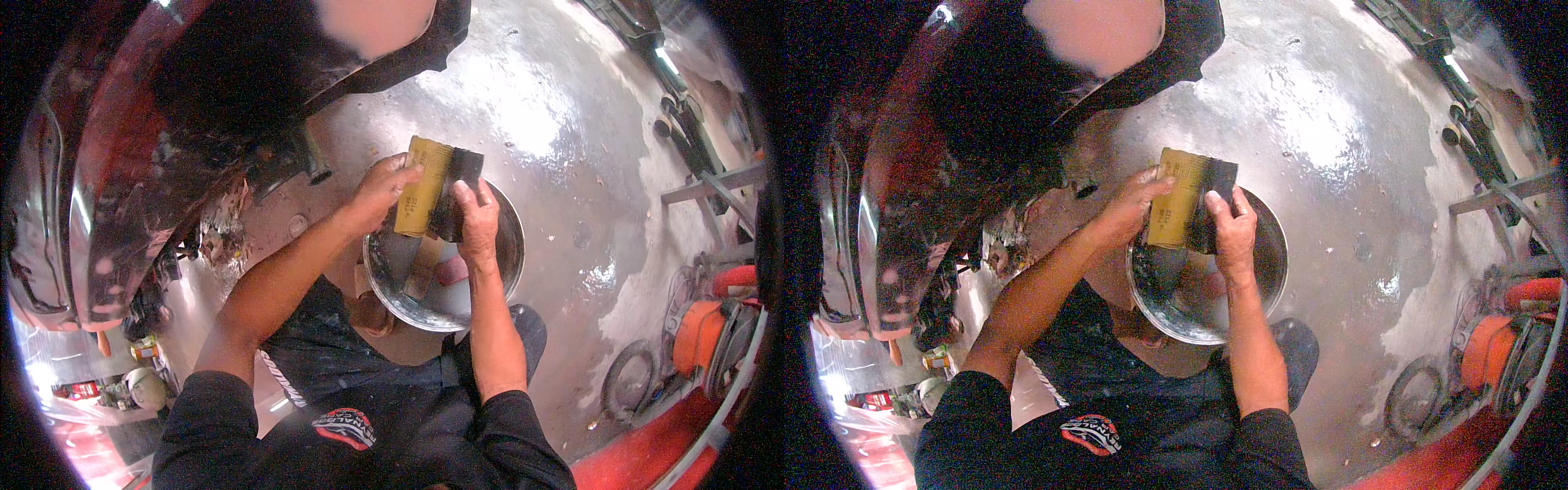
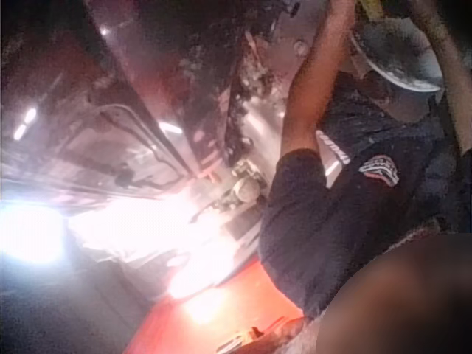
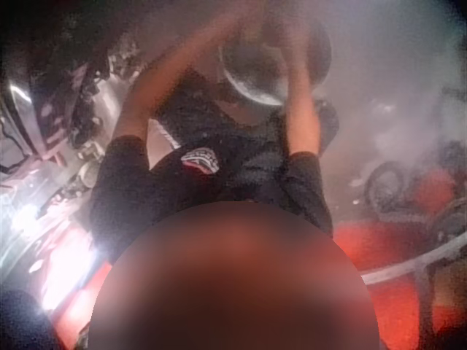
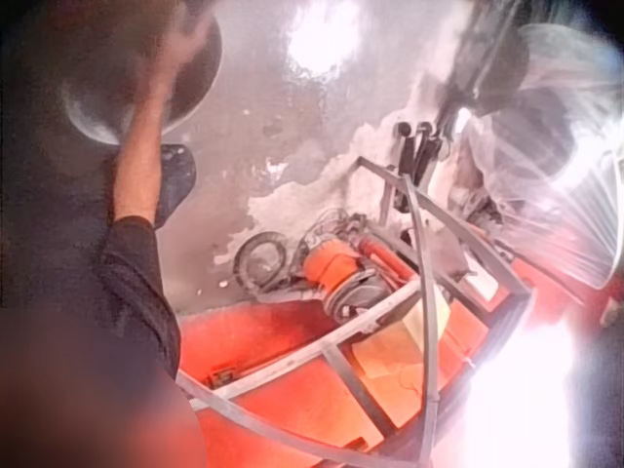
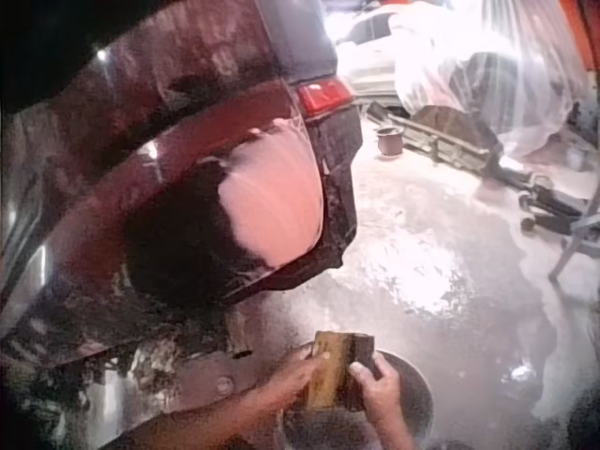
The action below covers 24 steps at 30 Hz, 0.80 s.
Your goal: The person sands a detached car bumper with a sanding block, repeatedly dipping it into a bucket of water. The person alternates between sanding and wiping the surface with a hand.
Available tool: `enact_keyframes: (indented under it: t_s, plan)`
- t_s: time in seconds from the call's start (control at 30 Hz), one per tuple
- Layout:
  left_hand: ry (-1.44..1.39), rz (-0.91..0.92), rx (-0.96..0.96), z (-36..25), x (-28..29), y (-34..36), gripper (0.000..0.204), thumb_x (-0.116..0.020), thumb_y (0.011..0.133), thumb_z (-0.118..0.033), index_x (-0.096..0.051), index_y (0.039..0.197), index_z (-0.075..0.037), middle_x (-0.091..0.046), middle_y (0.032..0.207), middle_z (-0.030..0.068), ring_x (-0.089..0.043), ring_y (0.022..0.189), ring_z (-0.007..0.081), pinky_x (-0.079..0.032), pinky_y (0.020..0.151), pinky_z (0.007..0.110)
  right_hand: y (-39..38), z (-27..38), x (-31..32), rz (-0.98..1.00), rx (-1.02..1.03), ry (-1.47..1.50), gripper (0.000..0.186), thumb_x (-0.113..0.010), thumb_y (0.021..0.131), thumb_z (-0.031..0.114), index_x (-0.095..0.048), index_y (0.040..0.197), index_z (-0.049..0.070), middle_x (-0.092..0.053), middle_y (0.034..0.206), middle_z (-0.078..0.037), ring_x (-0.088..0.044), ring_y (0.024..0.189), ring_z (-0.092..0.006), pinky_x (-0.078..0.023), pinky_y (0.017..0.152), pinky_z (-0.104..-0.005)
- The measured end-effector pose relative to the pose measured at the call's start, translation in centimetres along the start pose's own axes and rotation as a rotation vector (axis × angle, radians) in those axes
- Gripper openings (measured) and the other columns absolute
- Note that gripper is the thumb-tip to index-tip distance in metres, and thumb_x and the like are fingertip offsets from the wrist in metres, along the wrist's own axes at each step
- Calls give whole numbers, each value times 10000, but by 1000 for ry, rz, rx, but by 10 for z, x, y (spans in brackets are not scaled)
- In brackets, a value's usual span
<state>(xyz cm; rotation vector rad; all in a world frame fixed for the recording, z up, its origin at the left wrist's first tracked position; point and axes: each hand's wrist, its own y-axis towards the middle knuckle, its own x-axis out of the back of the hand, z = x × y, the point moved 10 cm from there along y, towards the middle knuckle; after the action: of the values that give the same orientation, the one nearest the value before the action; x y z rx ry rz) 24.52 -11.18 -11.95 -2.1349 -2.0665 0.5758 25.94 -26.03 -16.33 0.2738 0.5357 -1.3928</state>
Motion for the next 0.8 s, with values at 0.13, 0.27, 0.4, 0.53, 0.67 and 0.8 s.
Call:
enact_keyframes:
  t_s: [0.13, 0.27, 0.4, 0.53, 0.67, 0.8]
  plan:
    - [-127, 113, 14, -7, 3, 1, 353, -528, 1026, -228, -562, 1277, 18, -678, 1139, 125, -697, 998, 210, -583, 872, 364, 0, -8, 1, 41, -111, 317, 323, -603, 949, 223, -638, 1200, 23, -688, 1015, -49, -664, 872, -152, -534, 804, -308]
    - [-229, 105, 56, -10, 1, 0, 379, -521, 1037, -241, -555, 1299, 31, -670, 1172, 127, -695, 1011, 214, -580, 888, 361, -2, -5, -2, 43, -135, 424, 341, -582, 957, 223, -621, 1218, 7, -690, 1046, -67, -677, 894, -175, -546, 823, -324]
    - [154, 130, -211, -37, 2, -7, 394, -523, 1041, -262, -553, 1304, 30, -657, 1205, 122, -681, 1052, 206, -571, 914, 362, -1, -4, -5, 80, -137, 448, 366, -570, 963, 225, -599, 1249, -2, -690, 1074, -76, -683, 911, -190, -553, 845, -340]
    - [-213, 53, 61, -16, 4, -3, 414, -523, 1044, -284, -543, 1317, 26, -647, 1227, 119, -669, 1080, 202, -563, 931, 364, 0, -5, -6, 99, -128, 459, 378, -570, 966, 235, -592, 1257, -5, -691, 1086, -81, -685, 920, -195, -554, 852, -345]
    - [-174, 115, 28, -19, -5, -1, 384, -506, 1053, -266, -546, 1312, 15, -651, 1209, 114, -664, 1065, 191, -559, 917, 357, 0, -5, -3, 82, -119, 465, 374, -577, 959, 228, -592, 1252, -6, -692, 1097, -88, -686, 929, -198, -553, 862, -345]
    - [13, 29, -25, -12, 7, 1, 348, -499, 1055, -229, -543, 1313, 1, -656, 1203, 100, -660, 1057, 188, -550, 913, 351, 2, -10, 4, 59, -120, 452, 353, -565, 968, 237, -596, 1227, 0, -701, 1086, -106, -701, 929, -217, -571, 858, -369]
